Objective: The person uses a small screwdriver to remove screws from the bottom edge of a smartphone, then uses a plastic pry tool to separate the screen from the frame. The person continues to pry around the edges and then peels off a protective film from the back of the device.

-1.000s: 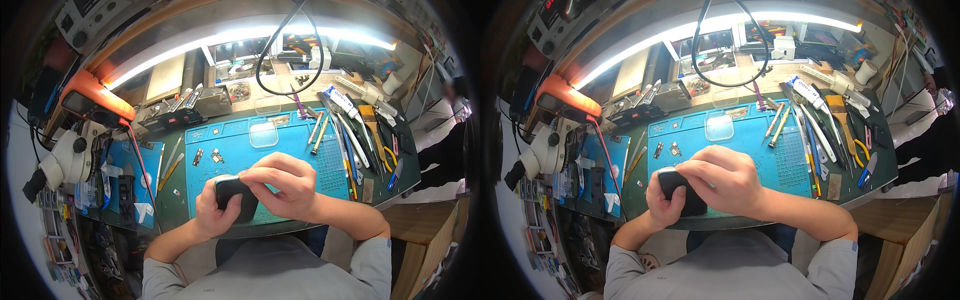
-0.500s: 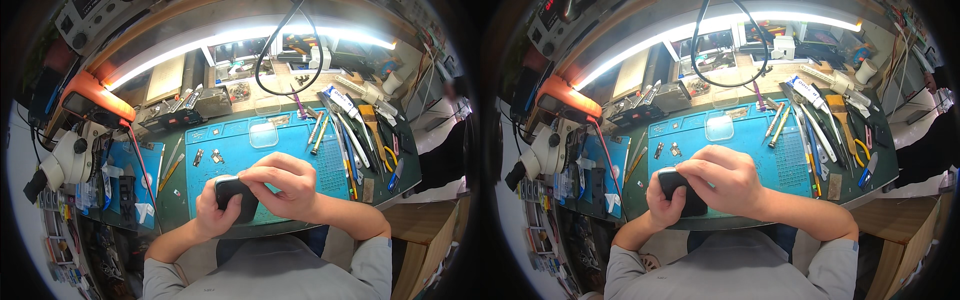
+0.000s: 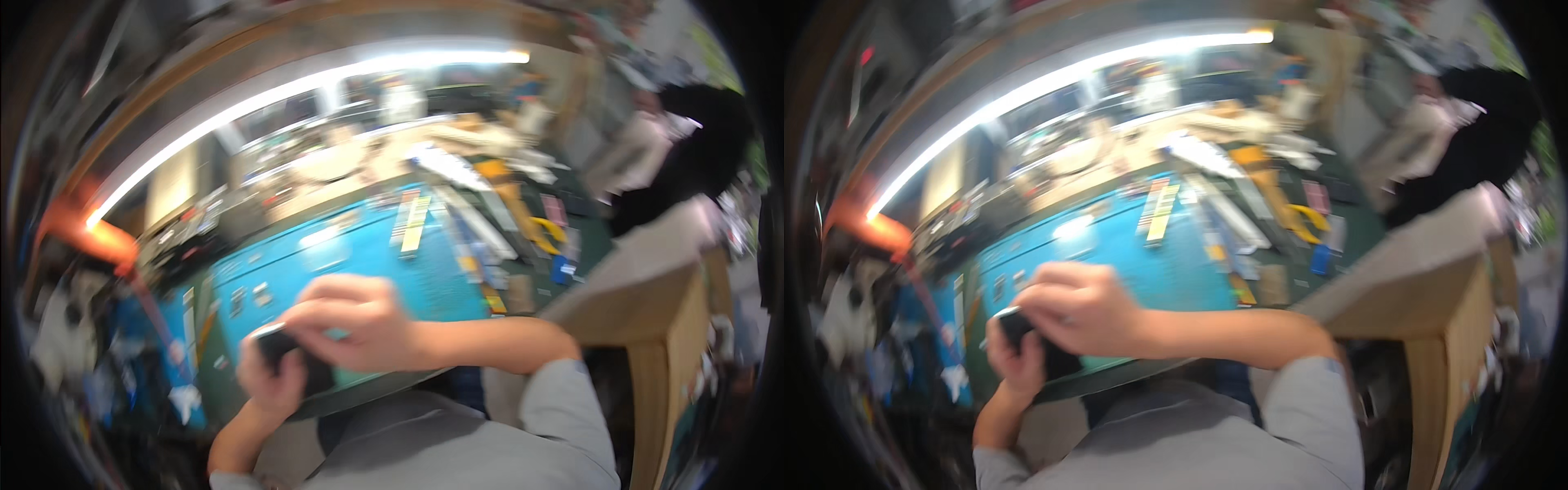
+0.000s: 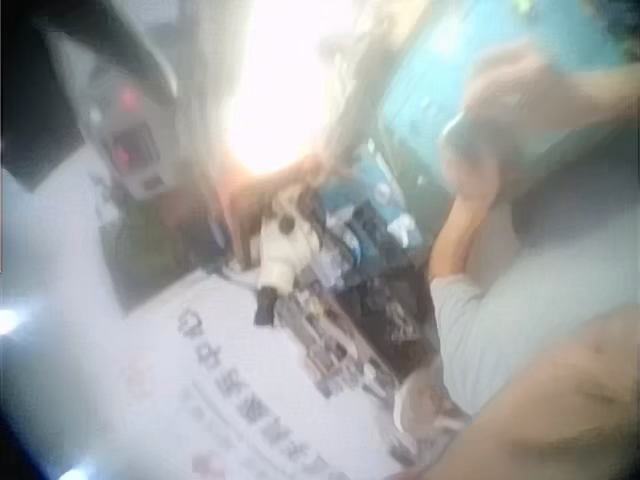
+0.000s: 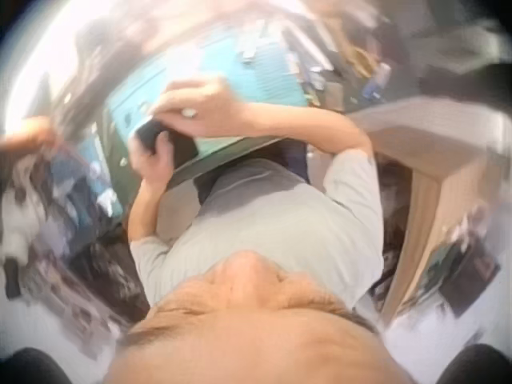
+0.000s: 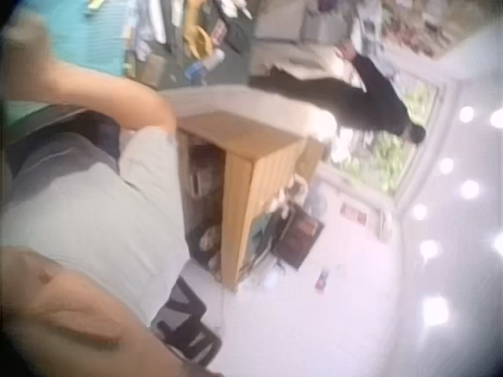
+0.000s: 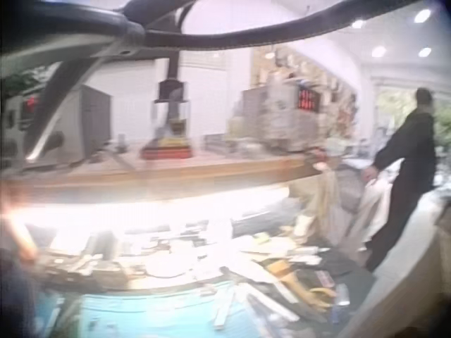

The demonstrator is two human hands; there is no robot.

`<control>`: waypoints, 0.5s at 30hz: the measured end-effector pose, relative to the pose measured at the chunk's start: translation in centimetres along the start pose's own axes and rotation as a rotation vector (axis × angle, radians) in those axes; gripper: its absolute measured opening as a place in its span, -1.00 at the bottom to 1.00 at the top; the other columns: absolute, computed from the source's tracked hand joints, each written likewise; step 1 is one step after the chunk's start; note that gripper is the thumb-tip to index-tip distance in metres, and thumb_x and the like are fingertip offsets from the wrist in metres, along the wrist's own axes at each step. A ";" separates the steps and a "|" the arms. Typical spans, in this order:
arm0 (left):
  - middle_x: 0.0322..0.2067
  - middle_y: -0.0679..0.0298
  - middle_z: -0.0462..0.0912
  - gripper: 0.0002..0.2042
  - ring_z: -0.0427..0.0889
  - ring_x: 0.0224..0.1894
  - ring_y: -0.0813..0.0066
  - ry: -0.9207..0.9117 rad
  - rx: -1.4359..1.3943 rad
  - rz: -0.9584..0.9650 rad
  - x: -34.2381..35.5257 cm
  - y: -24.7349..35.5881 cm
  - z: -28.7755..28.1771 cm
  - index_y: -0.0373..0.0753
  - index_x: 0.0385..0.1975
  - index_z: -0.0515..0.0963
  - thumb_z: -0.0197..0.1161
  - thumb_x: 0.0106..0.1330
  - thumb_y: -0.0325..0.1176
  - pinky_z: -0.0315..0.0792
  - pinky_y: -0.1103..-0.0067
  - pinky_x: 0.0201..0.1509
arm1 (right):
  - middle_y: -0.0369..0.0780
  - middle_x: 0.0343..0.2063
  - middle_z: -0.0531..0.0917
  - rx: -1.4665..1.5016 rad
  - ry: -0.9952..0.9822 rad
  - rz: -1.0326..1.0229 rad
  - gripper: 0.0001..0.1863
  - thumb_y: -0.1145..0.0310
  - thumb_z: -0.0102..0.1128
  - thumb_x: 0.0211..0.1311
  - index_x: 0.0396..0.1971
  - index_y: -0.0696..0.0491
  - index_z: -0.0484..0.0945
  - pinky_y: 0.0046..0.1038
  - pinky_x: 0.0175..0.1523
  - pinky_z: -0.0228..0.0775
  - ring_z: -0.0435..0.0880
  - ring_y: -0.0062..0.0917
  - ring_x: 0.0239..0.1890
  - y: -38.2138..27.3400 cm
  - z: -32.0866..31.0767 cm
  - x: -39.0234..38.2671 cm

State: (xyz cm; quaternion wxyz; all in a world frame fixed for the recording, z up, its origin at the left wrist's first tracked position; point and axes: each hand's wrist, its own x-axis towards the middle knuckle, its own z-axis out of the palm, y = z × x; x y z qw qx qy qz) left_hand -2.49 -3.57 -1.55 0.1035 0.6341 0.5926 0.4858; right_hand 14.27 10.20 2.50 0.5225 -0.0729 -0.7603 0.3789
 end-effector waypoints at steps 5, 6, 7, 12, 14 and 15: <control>0.09 -0.01 0.57 -0.55 0.57 0.09 0.23 0.157 0.016 -0.105 -4.0 -4.8 0.1 -0.45 0.25 0.36 0.19 0.50 -0.28 0.44 0.37 0.22 | -0.23 -0.40 0.58 -0.015 0.038 -0.135 -0.93 0.51 0.33 0.17 -0.38 0.05 0.60 -0.33 -0.39 0.50 0.65 -0.28 -0.40 0.0 0.6 -0.5; 0.13 -0.01 0.54 -0.54 0.55 0.12 0.23 0.181 0.045 -0.115 -4.2 -6.5 0.0 -0.46 0.28 0.33 0.17 0.52 -0.31 0.42 0.37 0.26 | -0.23 -0.41 0.56 0.005 0.069 -0.188 -0.92 0.51 0.32 0.17 -0.40 0.05 0.57 -0.32 -0.39 0.48 0.63 -0.29 -0.41 0.1 0.4 -0.7; 0.16 -0.01 0.52 -0.54 0.54 0.14 0.22 0.171 0.023 -0.114 -4.3 -8.6 0.1 -0.47 0.29 0.31 0.17 0.52 -0.35 0.41 0.36 0.27 | -0.23 -0.42 0.55 -0.039 0.075 -0.179 -0.91 0.52 0.32 0.17 -0.41 0.05 0.57 -0.32 -0.39 0.48 0.63 -0.29 -0.41 0.0 0.2 -0.8; -0.12 -0.12 0.67 -0.47 0.68 -0.18 -0.06 0.226 0.270 -0.128 -1.3 -1.8 1.1 -0.44 0.08 0.51 0.44 0.31 -0.12 0.61 0.27 -0.10 | -0.24 -0.43 0.52 -0.045 0.098 -0.230 -0.89 0.52 0.32 0.16 -0.43 0.05 0.54 -0.32 -0.40 0.46 0.60 -0.30 -0.42 0.4 0.7 -1.0; -0.20 -0.09 0.66 -0.54 0.66 -0.22 0.05 0.247 0.201 -0.076 -1.2 -1.8 0.9 -0.48 -0.02 0.53 0.43 0.33 -0.17 0.60 0.28 -0.11 | -0.25 -0.43 0.53 -0.017 0.093 -0.235 -0.89 0.52 0.33 0.15 -0.42 0.04 0.54 -0.32 -0.40 0.46 0.60 -0.31 -0.41 -0.1 0.8 -0.8; -0.21 -0.09 0.66 -0.54 0.66 -0.22 0.06 0.254 0.200 -0.062 -1.3 -1.8 0.8 -0.48 -0.03 0.53 0.43 0.33 -0.17 0.60 0.28 -0.11 | -0.26 -0.42 0.53 -0.016 0.088 -0.234 -0.89 0.52 0.33 0.15 -0.42 0.04 0.54 -0.32 -0.40 0.47 0.60 -0.31 -0.41 -0.3 0.8 -0.8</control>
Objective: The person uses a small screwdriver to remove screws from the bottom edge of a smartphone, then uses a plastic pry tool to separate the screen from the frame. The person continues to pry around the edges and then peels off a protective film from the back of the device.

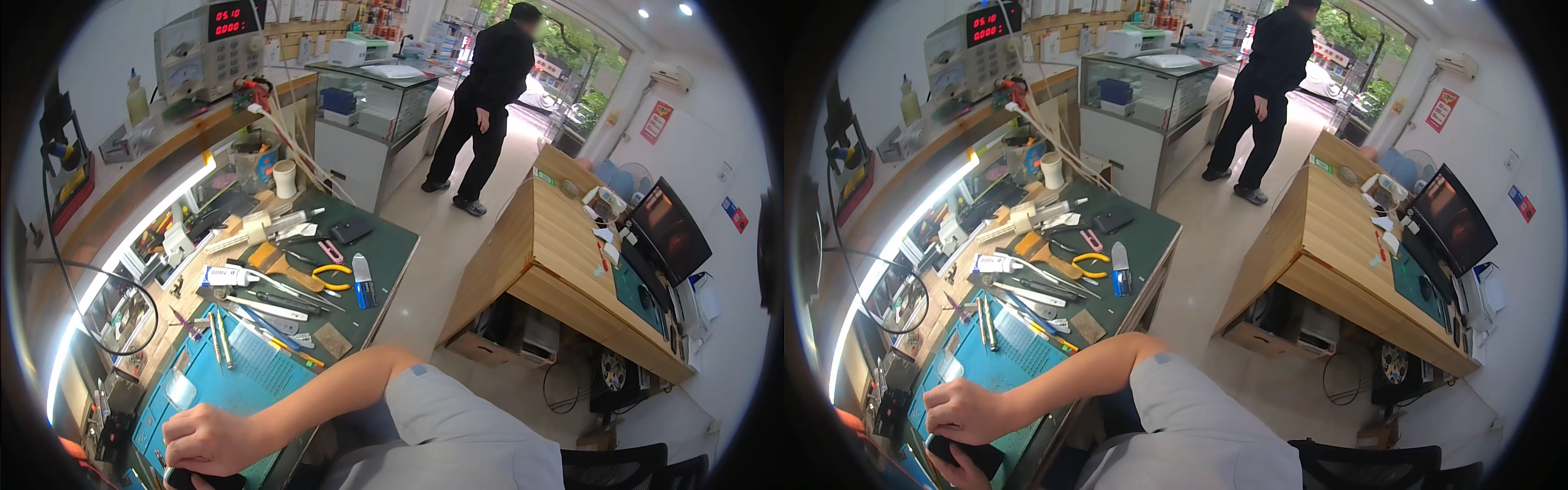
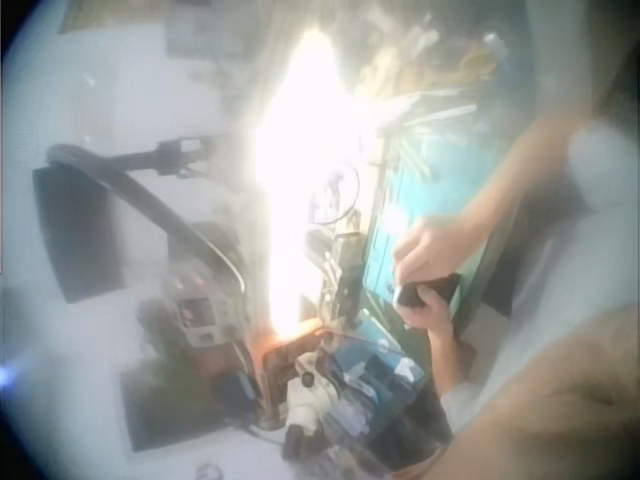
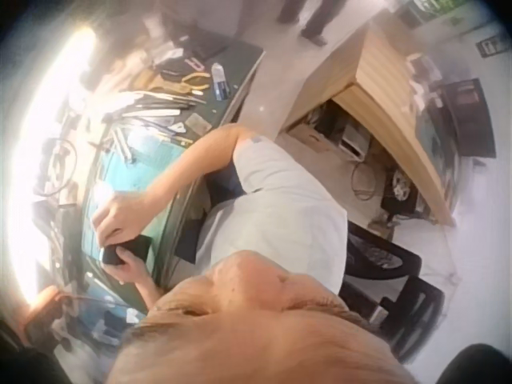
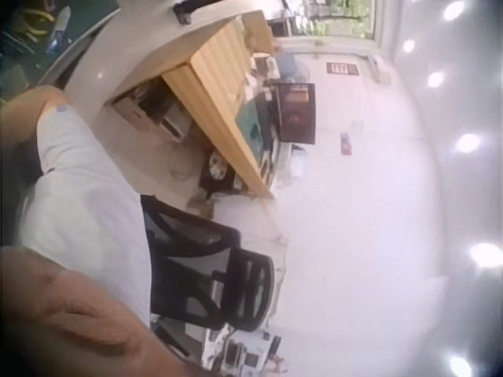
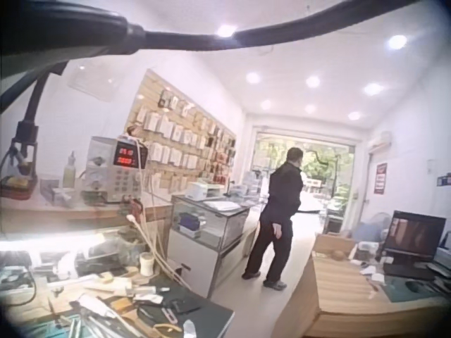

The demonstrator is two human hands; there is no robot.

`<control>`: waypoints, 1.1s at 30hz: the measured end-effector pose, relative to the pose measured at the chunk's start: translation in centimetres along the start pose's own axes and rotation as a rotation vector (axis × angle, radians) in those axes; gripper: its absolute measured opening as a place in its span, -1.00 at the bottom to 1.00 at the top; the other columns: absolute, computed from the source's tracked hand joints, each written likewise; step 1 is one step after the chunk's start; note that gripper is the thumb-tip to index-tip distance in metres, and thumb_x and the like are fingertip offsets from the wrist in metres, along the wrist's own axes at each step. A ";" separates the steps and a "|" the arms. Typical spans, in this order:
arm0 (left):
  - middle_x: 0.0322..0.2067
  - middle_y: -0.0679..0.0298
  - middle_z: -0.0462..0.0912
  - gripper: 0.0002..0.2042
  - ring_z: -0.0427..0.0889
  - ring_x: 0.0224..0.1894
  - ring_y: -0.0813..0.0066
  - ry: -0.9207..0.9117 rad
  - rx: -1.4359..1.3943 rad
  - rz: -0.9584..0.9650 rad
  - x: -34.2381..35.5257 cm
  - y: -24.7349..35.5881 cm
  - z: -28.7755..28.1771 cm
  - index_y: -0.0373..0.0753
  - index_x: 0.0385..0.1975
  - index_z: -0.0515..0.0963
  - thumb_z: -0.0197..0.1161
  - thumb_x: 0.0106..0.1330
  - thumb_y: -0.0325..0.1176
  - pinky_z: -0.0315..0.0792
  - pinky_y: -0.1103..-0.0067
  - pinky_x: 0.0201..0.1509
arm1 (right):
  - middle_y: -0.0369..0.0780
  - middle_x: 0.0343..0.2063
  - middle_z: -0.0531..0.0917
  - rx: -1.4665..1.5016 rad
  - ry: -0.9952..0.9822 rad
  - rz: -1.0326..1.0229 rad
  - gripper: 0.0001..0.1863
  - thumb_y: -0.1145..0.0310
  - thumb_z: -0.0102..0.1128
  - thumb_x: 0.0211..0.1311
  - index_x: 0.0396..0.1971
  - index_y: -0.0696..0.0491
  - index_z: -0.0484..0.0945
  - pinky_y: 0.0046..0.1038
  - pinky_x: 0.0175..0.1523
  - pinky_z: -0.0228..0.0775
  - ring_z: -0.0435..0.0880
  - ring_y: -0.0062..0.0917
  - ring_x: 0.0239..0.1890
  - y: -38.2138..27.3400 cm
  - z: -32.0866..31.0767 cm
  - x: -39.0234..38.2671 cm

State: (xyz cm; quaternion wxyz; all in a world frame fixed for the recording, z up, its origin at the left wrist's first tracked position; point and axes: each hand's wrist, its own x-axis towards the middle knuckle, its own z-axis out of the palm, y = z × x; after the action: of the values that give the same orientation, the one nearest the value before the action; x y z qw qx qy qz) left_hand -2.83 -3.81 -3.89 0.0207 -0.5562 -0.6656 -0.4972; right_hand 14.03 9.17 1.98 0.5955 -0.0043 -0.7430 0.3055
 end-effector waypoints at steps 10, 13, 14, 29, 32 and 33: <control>-0.20 -0.10 0.66 -0.52 0.66 -0.22 0.06 -0.060 0.098 0.044 -0.3 -1.0 -0.6 -0.51 -0.01 0.50 0.39 0.35 -0.16 0.59 0.28 -0.10 | -0.25 -0.48 0.49 0.012 0.055 0.021 -0.88 0.52 0.34 0.03 -0.52 0.04 0.54 -0.26 -0.40 0.41 0.59 -0.29 -0.42 -0.1 0.8 -0.3; -0.20 -0.09 0.65 -0.53 0.65 -0.22 0.09 -0.027 0.002 0.097 -0.4 -1.5 -0.2 -0.51 -0.01 0.48 0.39 0.36 -0.19 0.59 0.28 -0.11 | -0.26 -0.47 0.47 -0.034 0.041 -0.020 -0.88 0.50 0.33 0.03 -0.53 0.03 0.53 -0.28 -0.42 0.40 0.57 -0.31 -0.43 -0.4 0.6 -0.4; -0.20 -0.08 0.65 -0.54 0.65 -0.22 0.10 -0.009 -0.046 0.114 -0.5 -1.6 -0.1 -0.51 -0.01 0.47 0.39 0.36 -0.20 0.59 0.29 -0.11 | -0.27 -0.46 0.47 -0.057 0.030 -0.037 -0.88 0.49 0.33 0.04 -0.53 0.03 0.53 -0.29 -0.42 0.39 0.56 -0.32 -0.43 -0.5 0.5 -0.4; -0.05 -0.09 0.61 -0.50 0.63 -0.08 0.11 0.025 -0.096 0.273 0.0 -0.1 0.4 -0.51 0.12 0.41 0.33 0.45 -0.18 0.58 0.31 -0.01 | -0.27 -0.45 0.45 -0.128 0.023 -0.112 -0.91 0.43 0.29 0.12 -0.42 0.02 0.53 -0.33 -0.46 0.39 0.54 -0.35 -0.44 -2.0 0.0 -0.3; -0.02 -0.05 0.62 -0.55 0.63 -0.04 0.19 -0.109 -0.088 0.145 0.3 0.8 -0.9 -0.51 0.14 0.44 0.30 0.47 -0.25 0.57 0.36 0.04 | -0.27 -0.46 0.44 -0.191 0.035 -0.131 -0.90 0.42 0.28 0.13 -0.43 0.02 0.51 -0.33 -0.49 0.39 0.54 -0.36 -0.44 -1.2 0.2 -0.6; 0.00 -0.04 0.62 -0.58 0.63 -0.02 0.21 -0.089 -0.146 0.080 0.5 2.1 -1.0 -0.50 0.13 0.46 0.29 0.48 -0.27 0.56 0.38 0.06 | -0.27 -0.46 0.44 -0.196 0.025 -0.141 -0.89 0.42 0.27 0.12 -0.44 0.03 0.50 -0.33 -0.49 0.38 0.54 -0.36 -0.45 -1.4 0.2 -0.6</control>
State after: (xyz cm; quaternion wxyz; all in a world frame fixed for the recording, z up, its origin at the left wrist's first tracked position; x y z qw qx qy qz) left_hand -1.93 -4.40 -1.78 -0.0296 -0.6040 -0.6048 -0.5181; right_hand 14.55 7.77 2.05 0.6215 -0.0142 -0.7603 0.1886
